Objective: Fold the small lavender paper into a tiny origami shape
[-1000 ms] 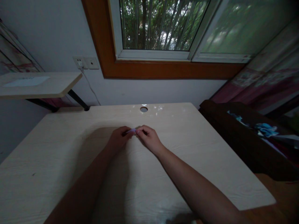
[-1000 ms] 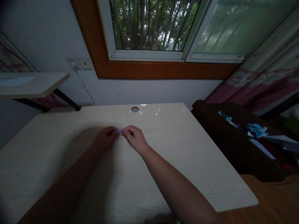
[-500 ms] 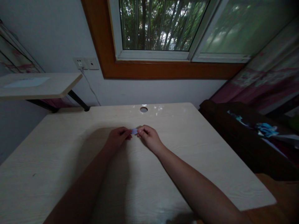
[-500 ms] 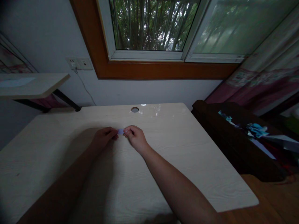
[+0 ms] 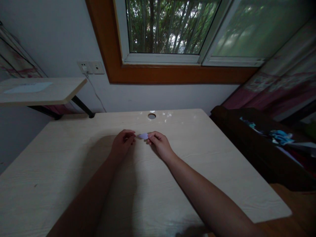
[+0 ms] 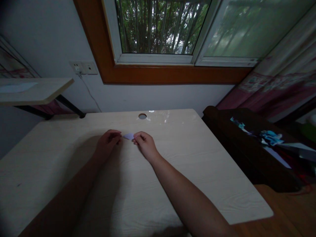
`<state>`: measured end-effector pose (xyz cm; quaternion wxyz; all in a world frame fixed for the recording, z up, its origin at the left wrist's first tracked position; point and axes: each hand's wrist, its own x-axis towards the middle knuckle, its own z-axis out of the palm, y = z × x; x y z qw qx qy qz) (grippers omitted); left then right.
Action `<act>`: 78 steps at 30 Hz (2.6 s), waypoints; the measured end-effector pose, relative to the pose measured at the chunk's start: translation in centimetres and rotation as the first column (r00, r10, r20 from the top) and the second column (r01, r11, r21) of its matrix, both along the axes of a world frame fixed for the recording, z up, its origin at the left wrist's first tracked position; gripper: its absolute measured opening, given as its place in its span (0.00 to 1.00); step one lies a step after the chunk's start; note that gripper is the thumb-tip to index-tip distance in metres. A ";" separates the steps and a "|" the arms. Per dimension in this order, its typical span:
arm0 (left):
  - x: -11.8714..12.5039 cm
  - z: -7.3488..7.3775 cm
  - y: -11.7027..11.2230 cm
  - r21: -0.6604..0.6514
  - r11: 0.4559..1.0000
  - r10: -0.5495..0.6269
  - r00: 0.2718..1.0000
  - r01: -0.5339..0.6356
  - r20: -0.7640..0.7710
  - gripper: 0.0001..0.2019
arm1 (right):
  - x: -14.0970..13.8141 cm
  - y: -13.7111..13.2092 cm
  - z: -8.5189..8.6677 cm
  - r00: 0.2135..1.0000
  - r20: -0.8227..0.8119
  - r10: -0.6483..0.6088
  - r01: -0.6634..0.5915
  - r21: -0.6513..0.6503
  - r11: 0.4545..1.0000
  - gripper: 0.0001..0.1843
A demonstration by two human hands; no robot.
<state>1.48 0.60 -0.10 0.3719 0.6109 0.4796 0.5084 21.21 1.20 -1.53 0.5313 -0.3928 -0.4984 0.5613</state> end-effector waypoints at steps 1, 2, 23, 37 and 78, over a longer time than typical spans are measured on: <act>0.1 0.0 -0.1 0.036 0.999 -0.026 1.000 0.026 -0.008 0.10 | 0.0 0.0 0.0 1.000 0.023 0.005 -0.005 0.009 1.000 0.10; 0.3 0.0 -0.1 0.076 0.996 -0.050 0.998 0.052 -0.033 0.12 | 0.0 -0.1 0.1 0.999 0.043 0.010 -0.011 0.015 1.000 0.11; 0.8 0.3 -0.3 0.254 0.955 -0.075 0.956 0.150 -0.284 0.05 | -0.3 -0.4 0.4 0.970 0.234 0.060 -0.074 0.054 0.996 0.17; 0.2 -0.2 0.0 -0.075 0.987 -0.161 0.941 0.145 -0.297 0.15 | -0.1 -0.6 0.9 0.877 0.471 -0.098 -0.080 0.344 0.936 0.13; -0.9 0.6 0.9 -0.320 0.911 -0.318 0.937 0.260 -0.147 0.19 | 0.4 0.3 -0.1 0.883 0.468 0.030 -0.134 0.192 0.972 0.15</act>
